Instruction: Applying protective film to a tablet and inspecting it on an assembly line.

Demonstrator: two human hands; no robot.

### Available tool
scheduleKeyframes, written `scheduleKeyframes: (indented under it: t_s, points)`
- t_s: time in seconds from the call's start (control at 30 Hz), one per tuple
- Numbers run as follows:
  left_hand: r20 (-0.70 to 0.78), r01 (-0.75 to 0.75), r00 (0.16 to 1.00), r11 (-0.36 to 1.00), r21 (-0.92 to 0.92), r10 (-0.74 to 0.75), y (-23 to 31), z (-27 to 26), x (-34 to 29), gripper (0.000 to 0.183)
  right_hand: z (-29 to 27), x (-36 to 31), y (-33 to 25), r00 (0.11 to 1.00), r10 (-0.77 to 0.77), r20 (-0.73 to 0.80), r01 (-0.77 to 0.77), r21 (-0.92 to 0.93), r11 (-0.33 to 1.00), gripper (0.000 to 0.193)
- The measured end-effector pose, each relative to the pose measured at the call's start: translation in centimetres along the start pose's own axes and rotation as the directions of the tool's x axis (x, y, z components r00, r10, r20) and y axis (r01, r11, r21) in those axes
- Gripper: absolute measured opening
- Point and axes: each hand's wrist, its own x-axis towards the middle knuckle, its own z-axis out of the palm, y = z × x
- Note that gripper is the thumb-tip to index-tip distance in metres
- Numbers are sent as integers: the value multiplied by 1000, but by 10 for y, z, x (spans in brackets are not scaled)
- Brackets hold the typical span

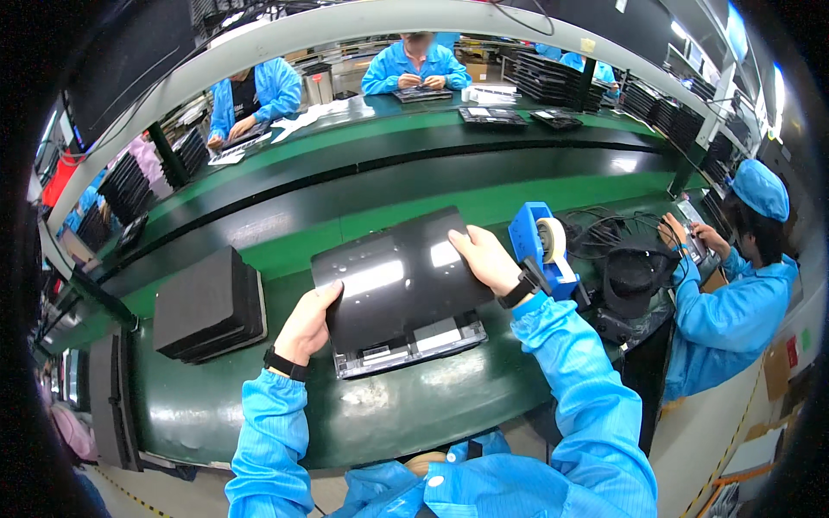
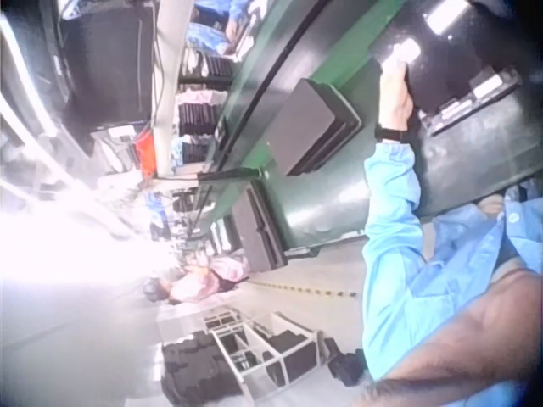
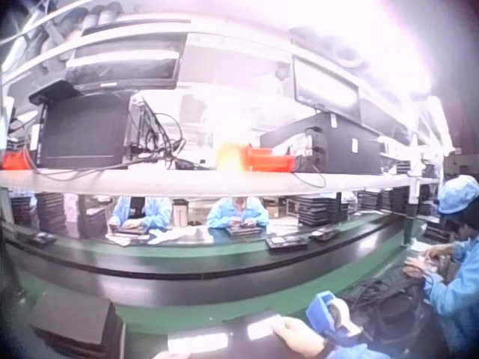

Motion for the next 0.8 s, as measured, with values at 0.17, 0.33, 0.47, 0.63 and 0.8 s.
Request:
scheduleKeyframes:
  t_s: [0.17,0.33,0.47,0.63,0.8]
  points:
    - [-322,-246,811,783,571,489,-16,-24,-21,25,-14,-36,10,983,182,-38,-186,-205,961,34]
    - [-391,-52,860,818,573,329,-39,-55,-36,26,-6,-43,30,982,189,-27,-191,-102,976,31]
    - [-339,-85,902,878,470,268,-46,-44,-36,25,2,-42,42,984,179,-15,-179,-30,983,27]
    - [-262,-102,938,904,416,226,-48,-49,-36,25,4,-42,56,983,183,2,-182,-78,980,27]
    - [-253,-52,954,923,382,159,-46,-50,-36,23,11,-44,47,982,189,1,-189,-18,982,28]
